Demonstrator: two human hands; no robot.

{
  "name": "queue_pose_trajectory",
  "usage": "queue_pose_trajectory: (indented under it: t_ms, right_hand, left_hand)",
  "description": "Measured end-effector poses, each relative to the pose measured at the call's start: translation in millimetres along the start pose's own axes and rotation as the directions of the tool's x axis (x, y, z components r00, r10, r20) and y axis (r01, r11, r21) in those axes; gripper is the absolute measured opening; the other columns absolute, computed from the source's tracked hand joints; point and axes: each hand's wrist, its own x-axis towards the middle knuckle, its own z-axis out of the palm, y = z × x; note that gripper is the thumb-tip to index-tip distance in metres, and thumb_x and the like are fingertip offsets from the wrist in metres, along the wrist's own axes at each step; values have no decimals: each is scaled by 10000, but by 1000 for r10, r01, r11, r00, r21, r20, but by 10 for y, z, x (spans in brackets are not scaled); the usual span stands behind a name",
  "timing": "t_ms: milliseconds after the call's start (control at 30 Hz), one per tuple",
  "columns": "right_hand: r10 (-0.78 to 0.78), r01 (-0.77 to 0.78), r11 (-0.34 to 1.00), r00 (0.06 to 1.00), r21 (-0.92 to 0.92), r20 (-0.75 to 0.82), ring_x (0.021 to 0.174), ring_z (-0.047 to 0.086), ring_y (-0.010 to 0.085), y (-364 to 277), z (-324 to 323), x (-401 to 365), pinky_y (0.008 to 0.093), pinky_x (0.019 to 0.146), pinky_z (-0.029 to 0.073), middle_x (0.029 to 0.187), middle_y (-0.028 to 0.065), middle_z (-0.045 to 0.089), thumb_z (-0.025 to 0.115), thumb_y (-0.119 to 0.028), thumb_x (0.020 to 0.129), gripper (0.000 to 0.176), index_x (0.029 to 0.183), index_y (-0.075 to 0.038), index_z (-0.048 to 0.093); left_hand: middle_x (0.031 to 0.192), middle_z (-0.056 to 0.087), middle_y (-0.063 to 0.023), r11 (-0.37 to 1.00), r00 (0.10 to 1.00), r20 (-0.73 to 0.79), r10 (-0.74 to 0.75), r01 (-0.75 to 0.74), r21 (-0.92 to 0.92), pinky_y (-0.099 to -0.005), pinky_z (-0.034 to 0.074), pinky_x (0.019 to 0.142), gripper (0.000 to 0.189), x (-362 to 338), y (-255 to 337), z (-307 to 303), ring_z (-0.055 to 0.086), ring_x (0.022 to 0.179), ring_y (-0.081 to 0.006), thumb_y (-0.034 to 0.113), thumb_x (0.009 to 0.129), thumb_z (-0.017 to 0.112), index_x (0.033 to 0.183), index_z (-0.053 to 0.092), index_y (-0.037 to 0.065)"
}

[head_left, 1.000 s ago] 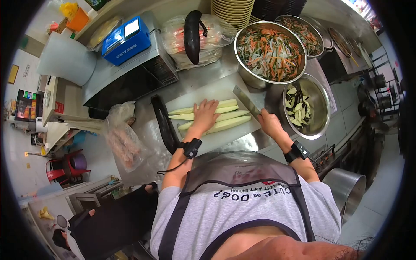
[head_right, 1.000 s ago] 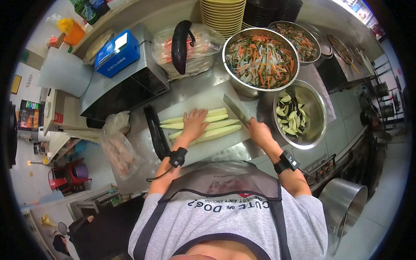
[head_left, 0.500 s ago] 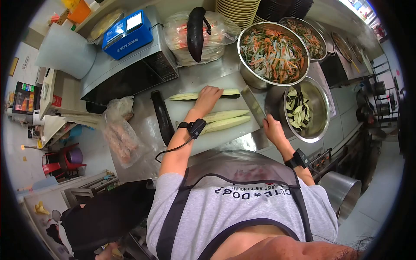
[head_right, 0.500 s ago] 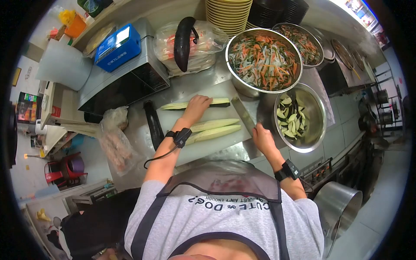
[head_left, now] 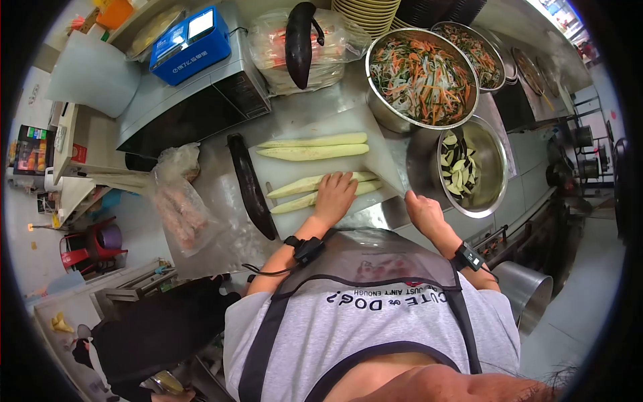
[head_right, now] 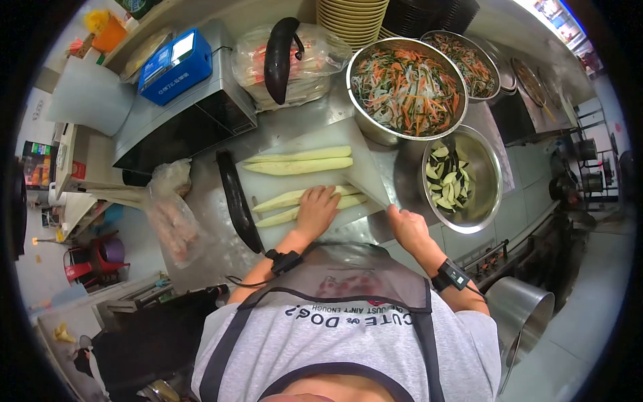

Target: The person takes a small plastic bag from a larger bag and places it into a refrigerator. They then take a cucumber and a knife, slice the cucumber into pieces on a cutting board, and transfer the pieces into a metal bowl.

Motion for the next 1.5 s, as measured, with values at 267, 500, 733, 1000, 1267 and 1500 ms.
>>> queue_pose_trajectory:
  t_ms: [267,500,733,1000,1267,1500]
  right_hand:
    - [-89,90,996,996,-27,29,656,656,388,-201,-361,-21,486,567,518,714,186,627,540,-94,877,118,954,-19,493]
    - [-52,58,997,993,-53,109,645,653,382,-276,-434,-45,485,561,516,699,183,621,527,-88,874,121,963,-16,488]
    - [-93,107,990,985,-92,144,634,651,375,-205,-473,13,473,551,517,687,180,616,524,-88,865,111,934,-14,478]
    - [-147,151,988,984,-38,100,625,646,375,-128,-443,53,473,546,512,658,183,609,527,-101,871,103,893,-13,478]
    - [-144,142,990,978,25,149,635,642,387,-47,-355,169,488,548,494,643,203,613,542,-126,887,143,885,-1,472]
    - [-75,64,993,992,100,105,642,628,413,37,112,283,529,588,485,656,215,622,506,-204,963,215,903,-1,463]
  left_hand:
    - [1174,588,-79,979,979,-87,184,-191,-75,-437,388,987,293,174,13,101,506,1146,-265,142,792,633,1077,645,78]
    - [1112,606,-68,983,983,-78,165,-170,-67,-408,395,973,255,161,11,208,528,1097,-255,138,814,586,1043,670,62]
    - [1099,610,-79,977,978,-87,189,-196,-81,-396,397,972,269,189,-13,191,530,1091,-250,136,808,595,1052,661,46]
    - [1086,622,-100,970,978,-79,195,-205,-132,-400,406,987,265,183,-43,189,540,1116,-266,108,786,563,1013,657,11]
    - [1089,615,-119,960,980,-40,194,-198,-199,-407,421,967,264,195,-77,176,541,1103,-289,107,811,589,1048,645,6]
    - [1097,605,-102,962,986,-50,162,-169,-214,-405,418,981,278,222,-8,19,542,1094,-284,99,774,606,1036,639,11]
